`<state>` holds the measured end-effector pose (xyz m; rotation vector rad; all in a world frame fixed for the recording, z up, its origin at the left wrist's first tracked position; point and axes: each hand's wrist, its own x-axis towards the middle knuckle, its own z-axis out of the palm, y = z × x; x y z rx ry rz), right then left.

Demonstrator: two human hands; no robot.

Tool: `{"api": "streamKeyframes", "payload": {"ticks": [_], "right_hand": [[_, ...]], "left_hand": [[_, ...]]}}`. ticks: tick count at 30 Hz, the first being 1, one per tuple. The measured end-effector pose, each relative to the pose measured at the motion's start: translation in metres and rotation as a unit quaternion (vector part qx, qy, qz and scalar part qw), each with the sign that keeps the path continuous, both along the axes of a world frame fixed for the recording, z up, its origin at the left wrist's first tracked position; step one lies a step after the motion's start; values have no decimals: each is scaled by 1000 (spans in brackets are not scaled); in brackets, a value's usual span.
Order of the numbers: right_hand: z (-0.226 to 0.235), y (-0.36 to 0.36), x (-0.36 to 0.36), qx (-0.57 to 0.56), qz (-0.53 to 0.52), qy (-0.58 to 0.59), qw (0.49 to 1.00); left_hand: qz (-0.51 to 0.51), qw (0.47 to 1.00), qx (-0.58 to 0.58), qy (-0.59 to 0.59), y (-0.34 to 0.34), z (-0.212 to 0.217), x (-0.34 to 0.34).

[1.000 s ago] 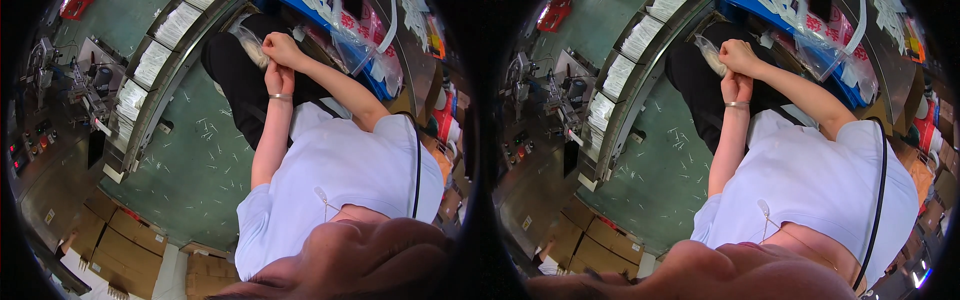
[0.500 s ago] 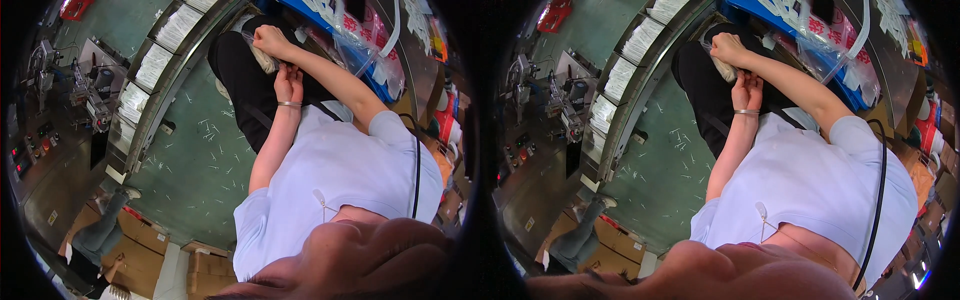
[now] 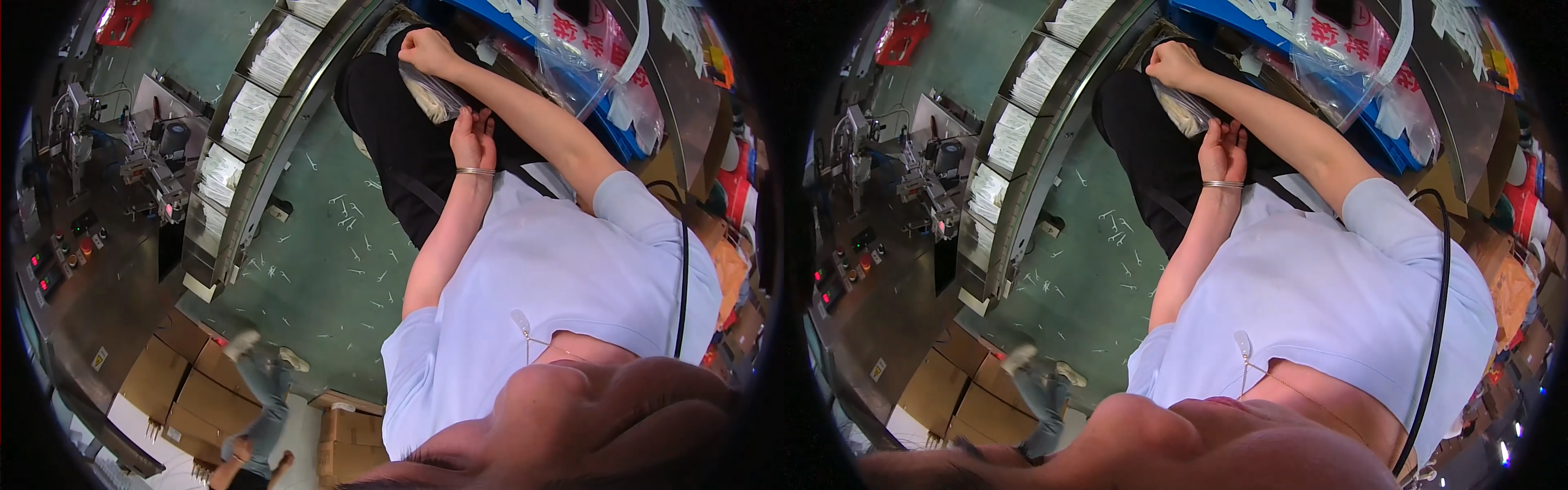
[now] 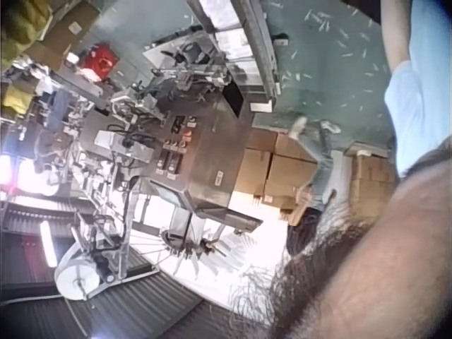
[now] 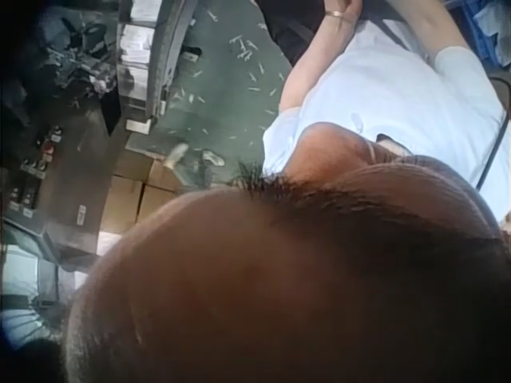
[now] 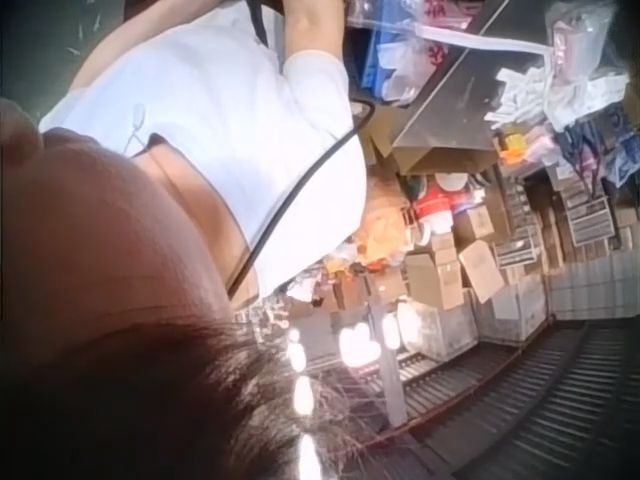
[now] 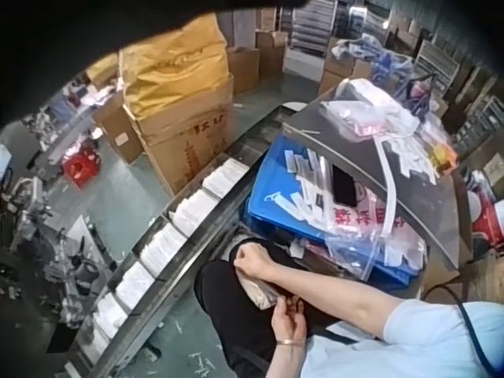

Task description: Packing items into plastic bags and operating an automated sealing machine on an assembly line.

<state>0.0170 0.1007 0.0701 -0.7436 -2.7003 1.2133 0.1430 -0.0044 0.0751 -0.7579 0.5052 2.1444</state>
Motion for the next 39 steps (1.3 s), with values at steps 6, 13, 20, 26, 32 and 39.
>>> {"api": "streamKeyframes", "payload": {"ticks": [6,13,20,26,32,39], "right_hand": [[17,32,29,-155,-14,57,986],[43,97,92,-285,-43,88,953],[47,31,123,-325,-72,280,900],[62,13,112,-237,-16,254,938],[93,8,141,-103,-71,279,952],[133,-2,237,7,-198,323,925]], "left_hand": [[-125,987,-77,62,5,17,4],[-137,656,-540,510,-46,20,-61],[-123,919,-214,307,1,2,-109],[-181,869,-204,414,11,28,-104],[-209,834,-151,488,21,45,-82],[-458,800,-17,388,57,103,-27]]}}
